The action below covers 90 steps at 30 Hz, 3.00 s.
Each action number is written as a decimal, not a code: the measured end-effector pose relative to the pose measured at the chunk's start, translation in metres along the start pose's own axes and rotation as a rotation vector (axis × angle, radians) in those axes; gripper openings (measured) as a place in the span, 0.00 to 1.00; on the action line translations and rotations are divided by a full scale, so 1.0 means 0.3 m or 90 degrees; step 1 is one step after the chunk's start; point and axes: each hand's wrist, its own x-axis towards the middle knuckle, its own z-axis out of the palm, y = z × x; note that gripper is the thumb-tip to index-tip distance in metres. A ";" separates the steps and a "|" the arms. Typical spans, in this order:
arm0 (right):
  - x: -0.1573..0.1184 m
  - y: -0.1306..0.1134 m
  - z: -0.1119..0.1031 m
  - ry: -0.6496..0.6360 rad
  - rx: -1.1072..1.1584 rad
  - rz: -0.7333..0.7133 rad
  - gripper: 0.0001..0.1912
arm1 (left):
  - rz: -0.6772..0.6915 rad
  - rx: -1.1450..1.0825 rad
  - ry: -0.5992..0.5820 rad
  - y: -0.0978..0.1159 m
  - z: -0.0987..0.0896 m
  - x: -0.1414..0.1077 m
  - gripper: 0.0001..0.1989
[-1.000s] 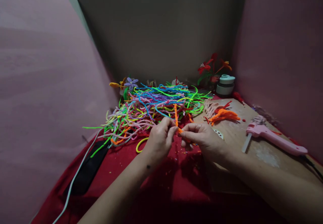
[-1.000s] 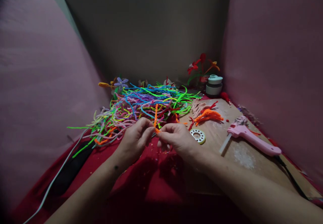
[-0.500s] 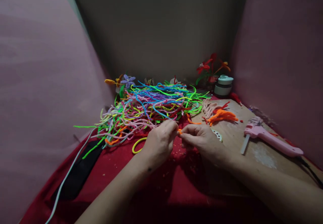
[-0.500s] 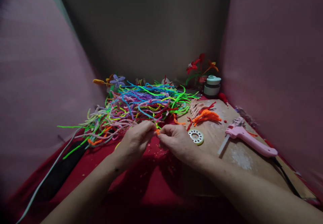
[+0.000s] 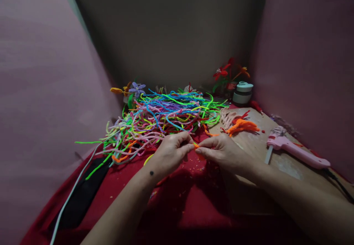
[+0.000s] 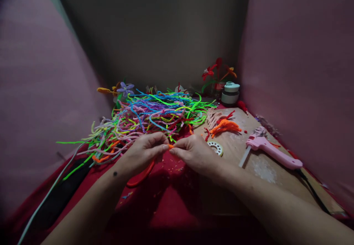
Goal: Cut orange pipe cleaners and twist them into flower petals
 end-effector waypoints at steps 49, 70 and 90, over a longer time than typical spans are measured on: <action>0.008 0.025 0.104 -0.046 0.485 0.283 0.13 | -0.038 -0.293 0.091 -0.077 0.054 0.033 0.10; 0.019 0.048 0.098 -0.017 0.648 0.277 0.10 | 0.124 0.037 0.241 -0.101 0.083 0.043 0.07; 0.030 0.050 0.077 0.202 0.648 0.156 0.10 | 0.088 0.002 0.068 -0.068 0.112 0.014 0.11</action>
